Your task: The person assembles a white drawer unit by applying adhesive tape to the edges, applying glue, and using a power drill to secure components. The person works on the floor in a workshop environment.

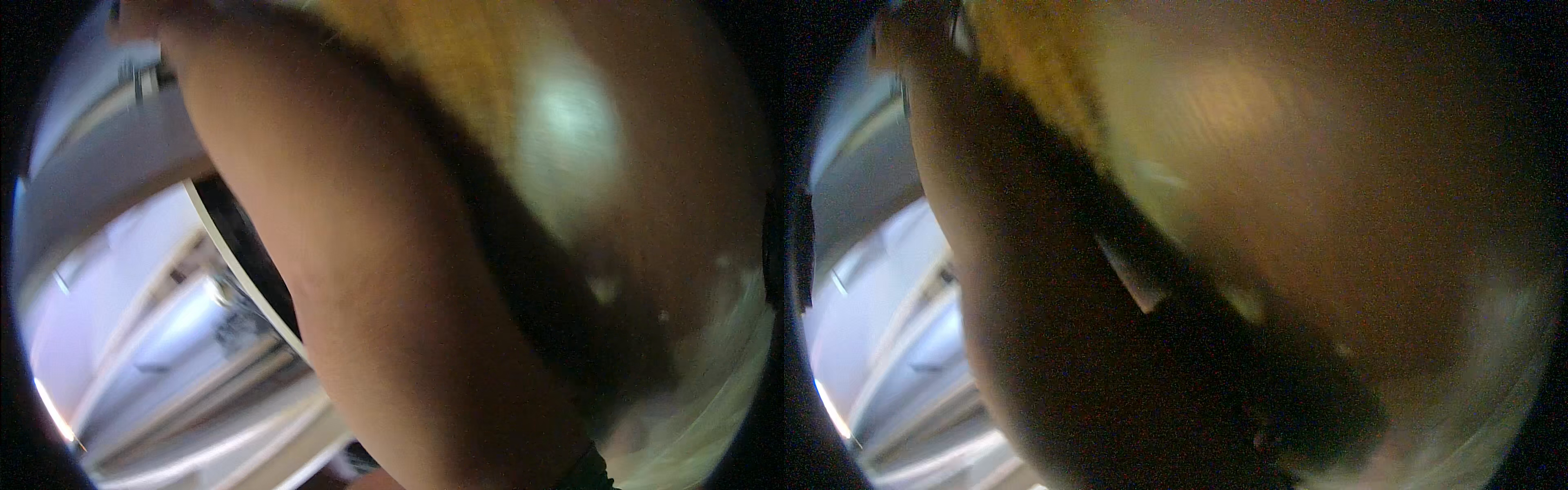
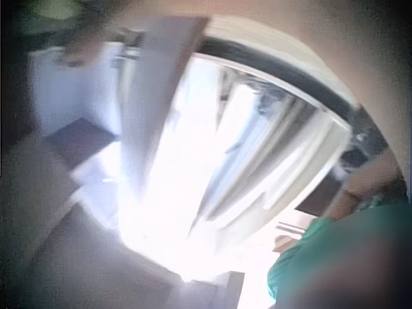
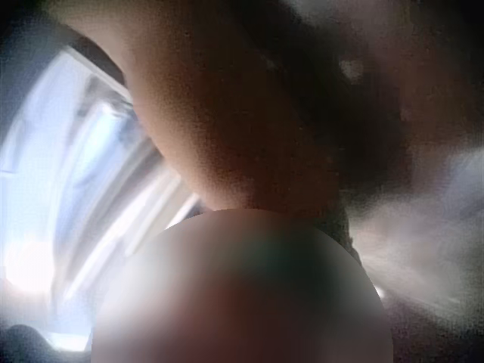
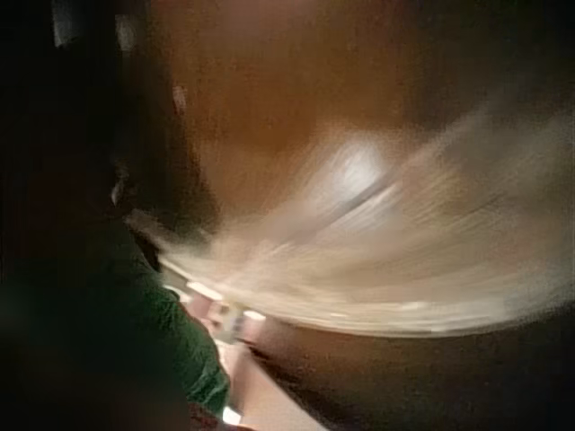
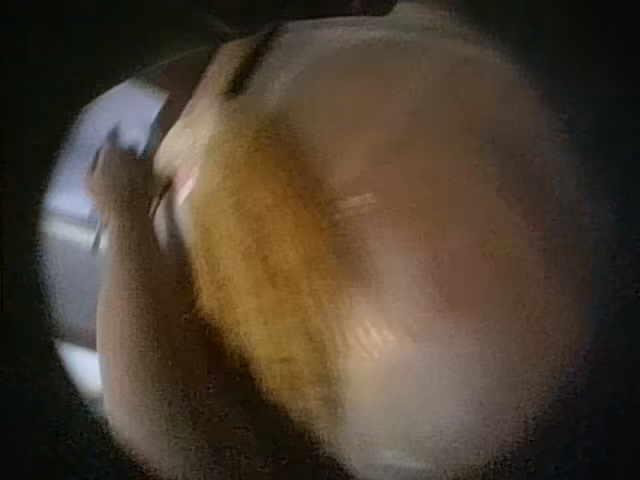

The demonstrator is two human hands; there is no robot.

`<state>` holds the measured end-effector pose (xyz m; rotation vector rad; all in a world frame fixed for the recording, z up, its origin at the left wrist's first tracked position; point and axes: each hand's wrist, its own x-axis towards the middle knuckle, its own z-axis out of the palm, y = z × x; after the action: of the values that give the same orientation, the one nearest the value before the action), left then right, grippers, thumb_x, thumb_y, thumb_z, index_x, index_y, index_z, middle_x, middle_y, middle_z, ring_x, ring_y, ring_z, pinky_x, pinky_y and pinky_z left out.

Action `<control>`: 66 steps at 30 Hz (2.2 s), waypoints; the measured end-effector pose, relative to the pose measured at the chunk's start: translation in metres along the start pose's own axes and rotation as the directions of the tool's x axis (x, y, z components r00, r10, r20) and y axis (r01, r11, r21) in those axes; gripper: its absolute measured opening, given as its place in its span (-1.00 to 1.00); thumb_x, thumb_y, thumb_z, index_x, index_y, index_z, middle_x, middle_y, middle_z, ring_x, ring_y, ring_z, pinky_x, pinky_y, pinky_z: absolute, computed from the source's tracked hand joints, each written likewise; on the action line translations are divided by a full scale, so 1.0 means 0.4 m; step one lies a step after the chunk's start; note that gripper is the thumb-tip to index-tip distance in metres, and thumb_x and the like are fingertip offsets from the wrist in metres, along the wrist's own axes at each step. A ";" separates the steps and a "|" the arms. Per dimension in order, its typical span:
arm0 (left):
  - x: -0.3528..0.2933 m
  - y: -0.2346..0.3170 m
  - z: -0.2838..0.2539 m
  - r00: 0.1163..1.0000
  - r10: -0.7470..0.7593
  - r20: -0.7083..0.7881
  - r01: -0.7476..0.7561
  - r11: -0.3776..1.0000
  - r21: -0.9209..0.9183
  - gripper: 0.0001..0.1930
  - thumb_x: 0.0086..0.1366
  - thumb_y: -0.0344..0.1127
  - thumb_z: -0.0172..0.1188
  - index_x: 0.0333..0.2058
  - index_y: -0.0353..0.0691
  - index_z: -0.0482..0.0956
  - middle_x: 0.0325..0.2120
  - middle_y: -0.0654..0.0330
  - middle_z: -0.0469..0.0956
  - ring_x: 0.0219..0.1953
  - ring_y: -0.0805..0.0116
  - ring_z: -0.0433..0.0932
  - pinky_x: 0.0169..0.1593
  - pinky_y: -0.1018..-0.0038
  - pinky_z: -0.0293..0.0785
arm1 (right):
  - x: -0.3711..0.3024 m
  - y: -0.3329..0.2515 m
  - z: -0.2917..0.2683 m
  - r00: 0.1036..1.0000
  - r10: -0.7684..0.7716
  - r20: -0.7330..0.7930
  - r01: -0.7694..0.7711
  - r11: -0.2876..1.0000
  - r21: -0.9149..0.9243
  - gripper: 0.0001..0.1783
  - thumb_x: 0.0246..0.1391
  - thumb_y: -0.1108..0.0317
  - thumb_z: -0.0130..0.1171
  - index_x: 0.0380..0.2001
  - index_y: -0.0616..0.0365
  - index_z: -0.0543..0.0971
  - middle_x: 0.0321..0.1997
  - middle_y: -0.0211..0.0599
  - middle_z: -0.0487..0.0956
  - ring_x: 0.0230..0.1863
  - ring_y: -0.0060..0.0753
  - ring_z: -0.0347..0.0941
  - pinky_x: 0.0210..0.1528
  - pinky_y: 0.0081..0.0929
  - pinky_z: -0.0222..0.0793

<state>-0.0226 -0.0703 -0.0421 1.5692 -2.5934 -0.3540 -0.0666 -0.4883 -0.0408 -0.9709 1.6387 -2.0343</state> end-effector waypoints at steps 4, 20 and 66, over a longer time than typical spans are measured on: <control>-0.007 0.015 -0.008 0.992 0.122 0.021 -0.121 0.992 -0.047 -0.36 0.33 0.15 -0.03 0.16 -0.27 0.37 0.22 -0.10 0.30 0.30 -0.19 0.21 0.34 -0.08 0.02 | -0.046 -0.066 -0.186 1.000 -0.010 0.010 0.010 1.000 -0.007 -0.59 0.13 0.13 0.11 -0.02 0.14 0.48 -0.26 -0.05 0.62 -0.07 0.02 0.51 0.07 -0.06 0.38; 0.096 0.065 0.033 0.973 0.198 -0.118 -0.201 0.980 -0.010 -0.23 0.45 0.25 -0.24 0.34 -0.31 0.18 0.36 -0.12 0.16 0.43 -0.18 0.00 0.44 -0.02 -0.21 | -0.133 -0.155 -0.661 0.970 0.210 -0.123 -0.214 0.977 -0.022 -0.56 -0.09 0.26 0.30 -0.11 0.21 0.53 -0.24 0.05 0.57 -0.04 0.02 0.48 0.07 -0.04 0.38; 0.351 0.943 -0.773 0.593 0.700 -0.399 -0.785 0.390 -0.482 -0.56 0.29 -0.36 0.11 0.14 -0.35 0.44 0.21 -0.05 0.40 0.28 -0.06 0.33 0.34 0.16 0.24 | -0.595 -0.382 -1.749 0.789 0.015 -0.614 -0.610 0.138 -0.780 -0.38 -0.08 0.05 0.20 0.08 0.10 0.55 0.18 0.11 0.47 0.26 0.22 0.29 0.41 0.16 -0.03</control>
<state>-0.3531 -0.0728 0.3434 0.1076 -2.3603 -0.8415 -0.3649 0.2047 -0.0303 -0.1819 3.2069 -0.6553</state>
